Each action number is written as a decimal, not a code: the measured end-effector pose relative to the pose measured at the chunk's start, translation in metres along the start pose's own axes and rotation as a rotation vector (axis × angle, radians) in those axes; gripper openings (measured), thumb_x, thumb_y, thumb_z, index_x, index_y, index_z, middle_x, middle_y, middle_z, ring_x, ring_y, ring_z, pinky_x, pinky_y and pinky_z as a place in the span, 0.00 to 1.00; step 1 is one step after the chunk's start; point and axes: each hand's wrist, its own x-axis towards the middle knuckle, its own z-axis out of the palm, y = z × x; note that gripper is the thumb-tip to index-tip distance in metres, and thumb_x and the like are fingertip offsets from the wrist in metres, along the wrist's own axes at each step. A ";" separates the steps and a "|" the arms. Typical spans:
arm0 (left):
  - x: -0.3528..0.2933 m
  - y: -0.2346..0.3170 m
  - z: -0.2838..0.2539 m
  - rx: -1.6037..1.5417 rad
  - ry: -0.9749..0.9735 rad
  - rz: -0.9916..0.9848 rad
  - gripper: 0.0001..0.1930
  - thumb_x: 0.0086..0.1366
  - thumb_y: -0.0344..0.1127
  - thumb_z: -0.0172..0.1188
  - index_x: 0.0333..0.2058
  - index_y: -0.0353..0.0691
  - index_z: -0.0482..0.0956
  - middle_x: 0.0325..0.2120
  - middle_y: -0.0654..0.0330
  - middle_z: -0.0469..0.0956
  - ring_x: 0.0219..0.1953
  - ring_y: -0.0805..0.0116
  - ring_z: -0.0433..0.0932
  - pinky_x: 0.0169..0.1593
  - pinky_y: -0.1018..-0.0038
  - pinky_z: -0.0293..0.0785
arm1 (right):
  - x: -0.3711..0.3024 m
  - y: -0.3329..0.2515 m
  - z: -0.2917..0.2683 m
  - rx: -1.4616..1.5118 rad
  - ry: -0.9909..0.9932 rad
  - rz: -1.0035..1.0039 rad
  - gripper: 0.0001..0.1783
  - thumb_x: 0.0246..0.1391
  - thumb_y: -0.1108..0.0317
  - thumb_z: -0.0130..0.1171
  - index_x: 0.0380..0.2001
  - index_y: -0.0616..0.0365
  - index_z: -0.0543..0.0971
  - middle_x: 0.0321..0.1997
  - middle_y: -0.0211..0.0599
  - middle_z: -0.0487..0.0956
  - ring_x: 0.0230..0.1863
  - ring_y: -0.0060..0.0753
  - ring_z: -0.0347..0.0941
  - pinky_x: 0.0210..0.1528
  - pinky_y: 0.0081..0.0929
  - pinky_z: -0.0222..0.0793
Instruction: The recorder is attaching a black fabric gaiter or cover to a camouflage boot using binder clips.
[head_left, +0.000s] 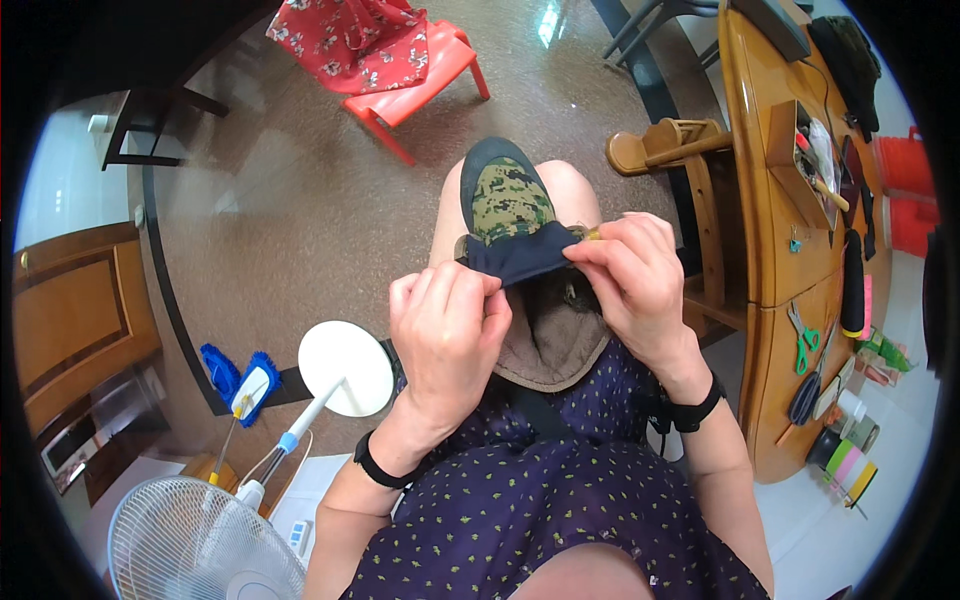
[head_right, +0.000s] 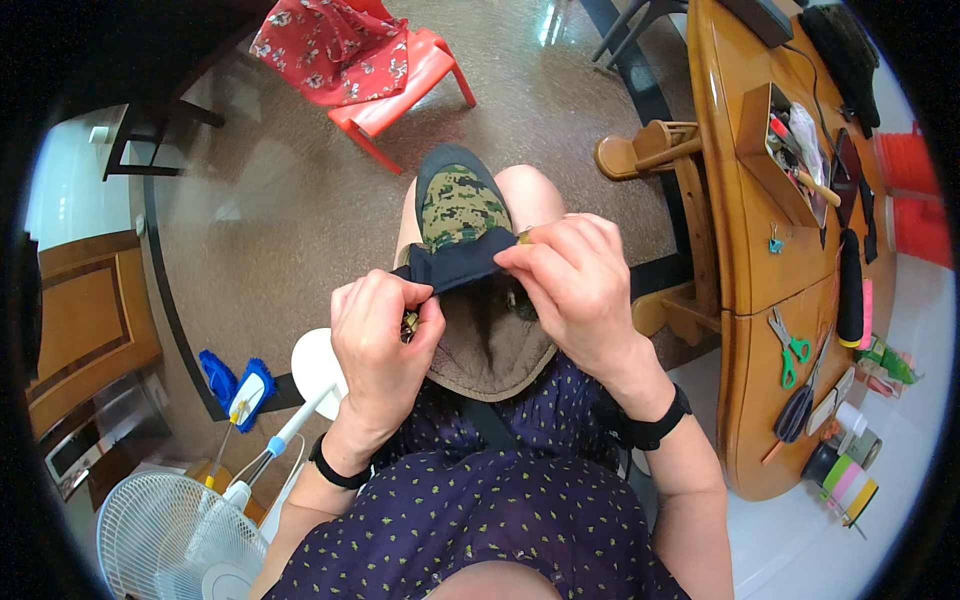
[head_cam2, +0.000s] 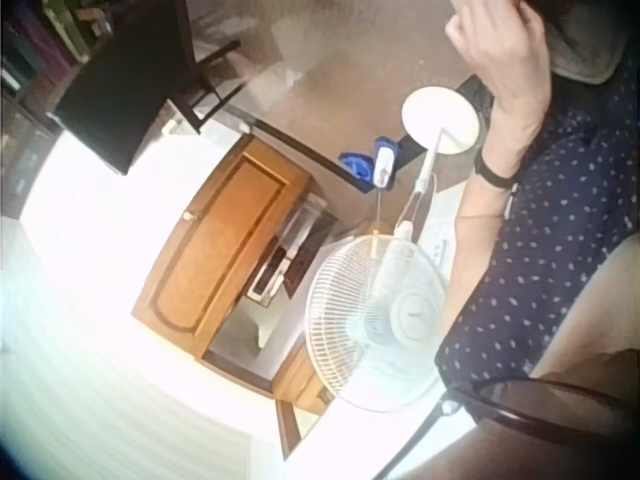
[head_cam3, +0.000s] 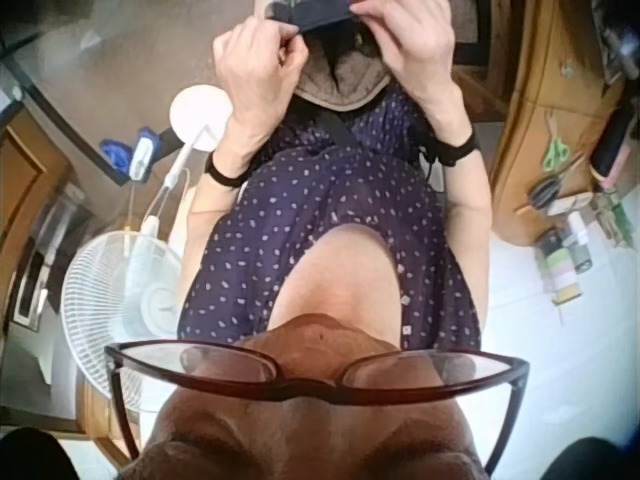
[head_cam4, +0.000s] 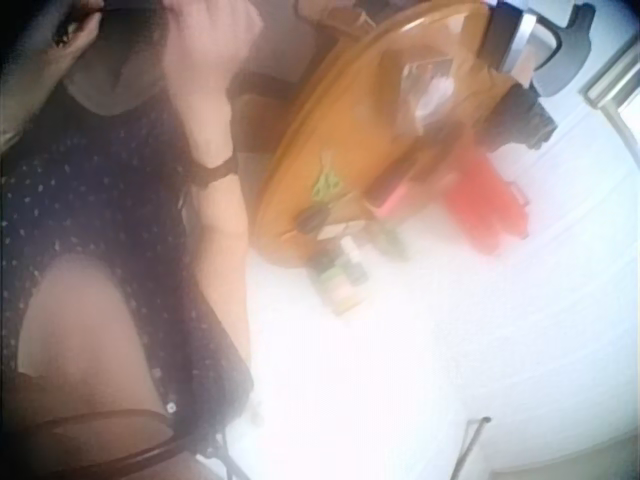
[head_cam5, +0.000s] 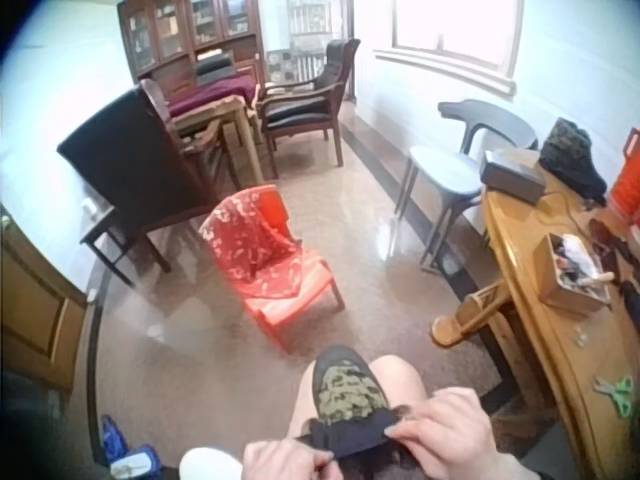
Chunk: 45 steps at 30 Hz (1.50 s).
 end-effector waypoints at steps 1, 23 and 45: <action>-0.001 0.000 0.000 0.007 0.020 0.030 0.13 0.48 0.20 0.71 0.30 0.40 0.78 0.26 0.62 0.76 0.31 0.59 0.78 0.43 0.64 0.69 | -0.001 0.001 -0.002 -0.043 0.014 -0.022 0.10 0.49 0.74 0.72 0.35 0.51 0.85 0.35 0.31 0.80 0.40 0.39 0.78 0.54 0.41 0.69; -0.005 -0.003 0.005 0.023 0.066 0.121 0.15 0.47 0.20 0.73 0.29 0.42 0.75 0.24 0.64 0.73 0.29 0.63 0.75 0.40 0.66 0.67 | 0.002 -0.011 0.019 -0.069 -0.045 -0.204 0.07 0.46 0.68 0.68 0.32 0.46 0.85 0.36 0.22 0.79 0.42 0.28 0.77 0.62 0.43 0.66; -0.016 -0.002 -0.007 0.044 0.003 0.079 0.07 0.58 0.26 0.69 0.31 0.41 0.77 0.28 0.56 0.76 0.35 0.57 0.78 0.46 0.61 0.71 | 0.002 -0.026 0.028 -0.029 -0.088 -0.220 0.06 0.53 0.63 0.70 0.35 0.44 0.85 0.36 0.21 0.81 0.42 0.26 0.79 0.63 0.43 0.68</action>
